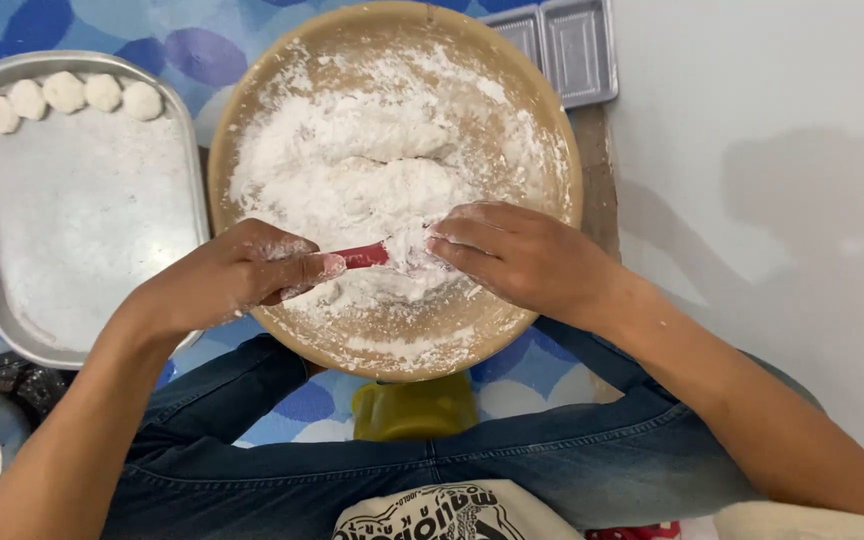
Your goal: The person is manually shaping small balls of dough, coating them in flour, and arranging them on a metal tray.
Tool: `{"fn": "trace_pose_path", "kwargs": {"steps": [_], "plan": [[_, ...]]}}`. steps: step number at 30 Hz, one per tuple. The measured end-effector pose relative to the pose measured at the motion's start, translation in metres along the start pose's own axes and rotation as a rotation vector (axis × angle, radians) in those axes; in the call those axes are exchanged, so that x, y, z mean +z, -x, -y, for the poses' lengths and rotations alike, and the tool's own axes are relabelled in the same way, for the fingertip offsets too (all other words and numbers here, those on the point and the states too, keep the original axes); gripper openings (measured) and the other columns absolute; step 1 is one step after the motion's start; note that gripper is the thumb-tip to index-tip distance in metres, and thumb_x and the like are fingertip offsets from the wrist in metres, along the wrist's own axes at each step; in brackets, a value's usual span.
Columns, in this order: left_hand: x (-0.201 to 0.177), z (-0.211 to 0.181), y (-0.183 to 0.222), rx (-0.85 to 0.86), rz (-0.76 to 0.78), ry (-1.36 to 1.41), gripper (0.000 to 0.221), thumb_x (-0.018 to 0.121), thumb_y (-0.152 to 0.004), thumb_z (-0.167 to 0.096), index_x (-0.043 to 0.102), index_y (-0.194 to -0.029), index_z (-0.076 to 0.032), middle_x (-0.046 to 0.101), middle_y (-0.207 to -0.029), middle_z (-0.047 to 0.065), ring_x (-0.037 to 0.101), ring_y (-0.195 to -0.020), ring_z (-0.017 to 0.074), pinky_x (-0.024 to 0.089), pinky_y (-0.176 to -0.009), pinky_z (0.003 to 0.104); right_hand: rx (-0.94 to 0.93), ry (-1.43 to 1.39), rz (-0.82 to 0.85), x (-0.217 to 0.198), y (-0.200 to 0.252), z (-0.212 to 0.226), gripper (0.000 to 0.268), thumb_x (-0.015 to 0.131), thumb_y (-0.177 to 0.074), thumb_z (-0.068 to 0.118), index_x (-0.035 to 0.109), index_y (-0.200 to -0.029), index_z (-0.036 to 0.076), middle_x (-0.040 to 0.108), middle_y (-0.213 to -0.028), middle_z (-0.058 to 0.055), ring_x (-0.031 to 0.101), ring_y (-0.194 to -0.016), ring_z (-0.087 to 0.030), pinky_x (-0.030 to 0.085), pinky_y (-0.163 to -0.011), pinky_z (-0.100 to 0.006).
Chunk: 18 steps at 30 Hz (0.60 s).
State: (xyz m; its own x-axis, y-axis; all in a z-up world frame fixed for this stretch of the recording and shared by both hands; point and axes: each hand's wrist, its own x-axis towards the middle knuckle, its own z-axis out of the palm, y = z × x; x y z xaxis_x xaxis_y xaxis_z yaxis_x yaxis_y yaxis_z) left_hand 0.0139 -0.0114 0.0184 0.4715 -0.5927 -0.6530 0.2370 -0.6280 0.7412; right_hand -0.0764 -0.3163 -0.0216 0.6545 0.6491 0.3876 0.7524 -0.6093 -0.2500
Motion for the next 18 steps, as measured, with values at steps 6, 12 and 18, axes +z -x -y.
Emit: {"fn": "trace_pose_path", "kwargs": {"steps": [6, 12, 18], "plan": [[0.002, 0.004, -0.013, -0.051, 0.041, -0.027, 0.059, 0.059, -0.103, -0.025, 0.056, -0.049, -0.002, 0.032, -0.045, 0.007, 0.026, -0.046, 0.0166, 0.027, -0.049, 0.034, 0.04, -0.179, -0.011, 0.039, 0.031, -0.011, 0.021, 0.056, -0.103, 0.016, 0.068, -0.114, 0.002, 0.066, -0.113, -0.012, 0.068, -0.107, -0.03, 0.055, -0.098, -0.04], [0.01, 0.031, -0.025, -0.12, 0.116, 0.104, 0.06, 0.061, -0.105, -0.027, 0.054, -0.05, -0.003, 0.035, -0.048, 0.003, 0.029, -0.048, 0.014, 0.029, -0.051, 0.031, 0.116, -0.36, 0.074, 0.038, 0.033, -0.008, 0.021, 0.06, -0.1, 0.017, 0.069, -0.105, 0.0, 0.067, -0.105, -0.016, 0.068, -0.102, -0.034, 0.056, -0.093, -0.043], [0.012, 0.058, -0.034, -0.17, 0.139, 0.321, 0.057, 0.059, -0.105, -0.038, 0.049, -0.057, -0.009, 0.029, -0.047, -0.002, 0.023, -0.043, 0.011, 0.022, -0.042, 0.029, 0.199, -0.389, 0.067, 0.03, 0.015, -0.007, 0.018, 0.072, -0.092, 0.009, 0.071, -0.106, -0.002, 0.068, -0.104, -0.018, 0.068, -0.101, -0.037, 0.056, -0.09, -0.044]]}}
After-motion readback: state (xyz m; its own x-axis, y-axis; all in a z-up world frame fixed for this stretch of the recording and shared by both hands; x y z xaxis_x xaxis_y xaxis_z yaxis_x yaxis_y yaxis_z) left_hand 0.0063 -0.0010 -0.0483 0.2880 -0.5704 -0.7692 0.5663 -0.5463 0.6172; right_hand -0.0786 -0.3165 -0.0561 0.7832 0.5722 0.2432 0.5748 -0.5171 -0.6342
